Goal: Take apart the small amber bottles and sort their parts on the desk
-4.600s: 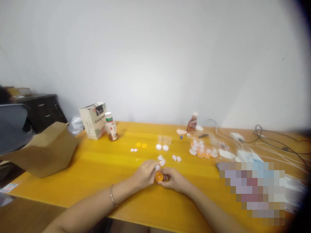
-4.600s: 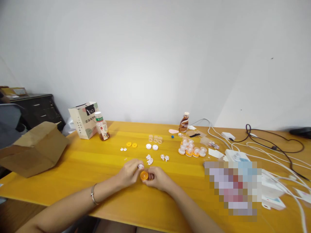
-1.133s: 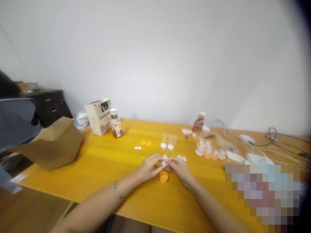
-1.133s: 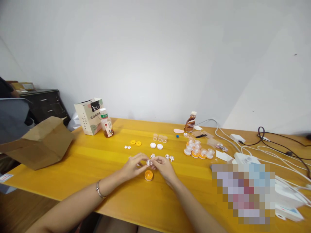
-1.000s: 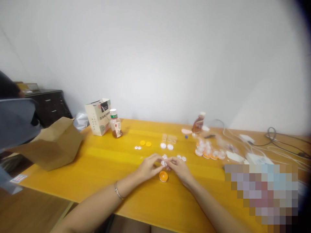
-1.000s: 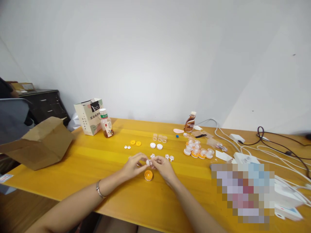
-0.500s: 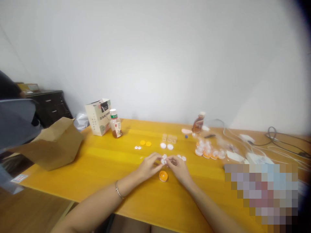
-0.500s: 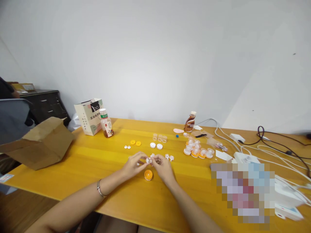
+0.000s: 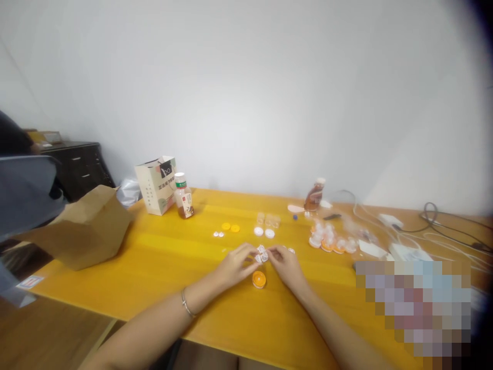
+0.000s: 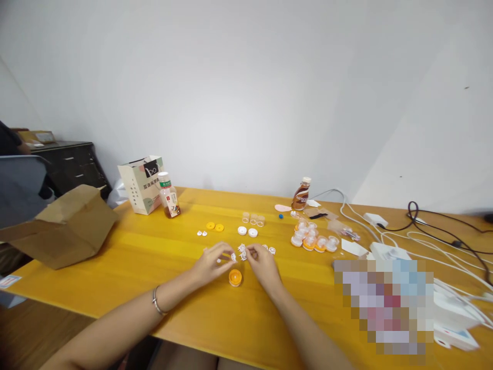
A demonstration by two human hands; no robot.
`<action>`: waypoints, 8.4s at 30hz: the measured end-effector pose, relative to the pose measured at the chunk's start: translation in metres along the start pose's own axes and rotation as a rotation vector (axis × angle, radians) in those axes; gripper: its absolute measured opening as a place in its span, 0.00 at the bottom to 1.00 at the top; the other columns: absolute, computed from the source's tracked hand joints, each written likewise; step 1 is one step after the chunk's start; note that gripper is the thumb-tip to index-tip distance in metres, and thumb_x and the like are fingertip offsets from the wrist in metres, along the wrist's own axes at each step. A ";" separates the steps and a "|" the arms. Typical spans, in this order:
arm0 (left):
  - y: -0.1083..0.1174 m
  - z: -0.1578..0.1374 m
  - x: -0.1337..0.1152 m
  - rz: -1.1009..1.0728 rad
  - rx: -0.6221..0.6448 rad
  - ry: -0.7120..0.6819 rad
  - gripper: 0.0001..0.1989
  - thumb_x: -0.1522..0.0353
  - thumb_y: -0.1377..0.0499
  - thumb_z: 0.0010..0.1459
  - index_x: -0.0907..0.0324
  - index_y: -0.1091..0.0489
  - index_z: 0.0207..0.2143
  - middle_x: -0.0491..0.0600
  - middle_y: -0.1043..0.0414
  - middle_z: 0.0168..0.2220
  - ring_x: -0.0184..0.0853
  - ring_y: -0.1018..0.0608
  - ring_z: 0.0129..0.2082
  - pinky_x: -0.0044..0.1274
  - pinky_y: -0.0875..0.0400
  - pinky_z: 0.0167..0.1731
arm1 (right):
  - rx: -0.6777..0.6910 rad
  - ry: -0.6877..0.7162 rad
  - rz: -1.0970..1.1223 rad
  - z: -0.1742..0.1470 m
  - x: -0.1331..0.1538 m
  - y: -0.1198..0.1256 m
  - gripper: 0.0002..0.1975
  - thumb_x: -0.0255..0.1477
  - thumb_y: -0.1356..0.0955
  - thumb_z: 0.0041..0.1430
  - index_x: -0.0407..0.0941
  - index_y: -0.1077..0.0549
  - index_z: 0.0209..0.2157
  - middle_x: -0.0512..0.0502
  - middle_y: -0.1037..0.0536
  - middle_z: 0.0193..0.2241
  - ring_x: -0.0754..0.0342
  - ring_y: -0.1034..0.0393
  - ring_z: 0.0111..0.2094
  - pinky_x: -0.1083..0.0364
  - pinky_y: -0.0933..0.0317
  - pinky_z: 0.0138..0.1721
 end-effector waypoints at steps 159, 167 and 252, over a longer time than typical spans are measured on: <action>-0.017 -0.006 0.051 -0.002 0.138 0.388 0.16 0.64 0.51 0.58 0.63 0.28 0.30 0.46 0.29 0.24 0.27 0.33 0.23 0.17 0.42 0.23 | 0.230 0.376 0.025 -0.029 0.061 -0.026 0.09 0.30 0.38 0.55 0.45 0.32 0.39 0.48 0.27 0.29 0.56 0.33 0.29 0.57 0.37 0.33; -0.021 -0.002 0.017 0.182 0.322 0.139 0.16 0.61 0.54 0.61 0.55 0.30 0.42 0.48 0.33 0.39 0.32 0.33 0.41 0.24 0.42 0.45 | -0.116 0.048 -0.006 0.008 -0.002 0.037 0.14 0.36 0.40 0.56 0.43 0.36 0.41 0.47 0.26 0.27 0.53 0.31 0.28 0.55 0.36 0.32; -0.038 -0.010 0.012 0.254 0.503 0.027 0.18 0.57 0.39 0.45 0.59 0.32 0.35 0.49 0.32 0.36 0.36 0.31 0.38 0.24 0.40 0.39 | 0.556 0.215 -0.116 -0.031 0.044 -0.032 0.17 0.41 0.29 0.40 0.45 0.33 0.27 0.54 0.33 0.23 0.58 0.41 0.26 0.60 0.45 0.26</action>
Point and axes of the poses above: each hand's wrist, its own z-axis towards the middle knuckle, its own y-axis out of the back of the hand, x = y × z, the point moved 10 cm from there along z, towards the middle knuckle
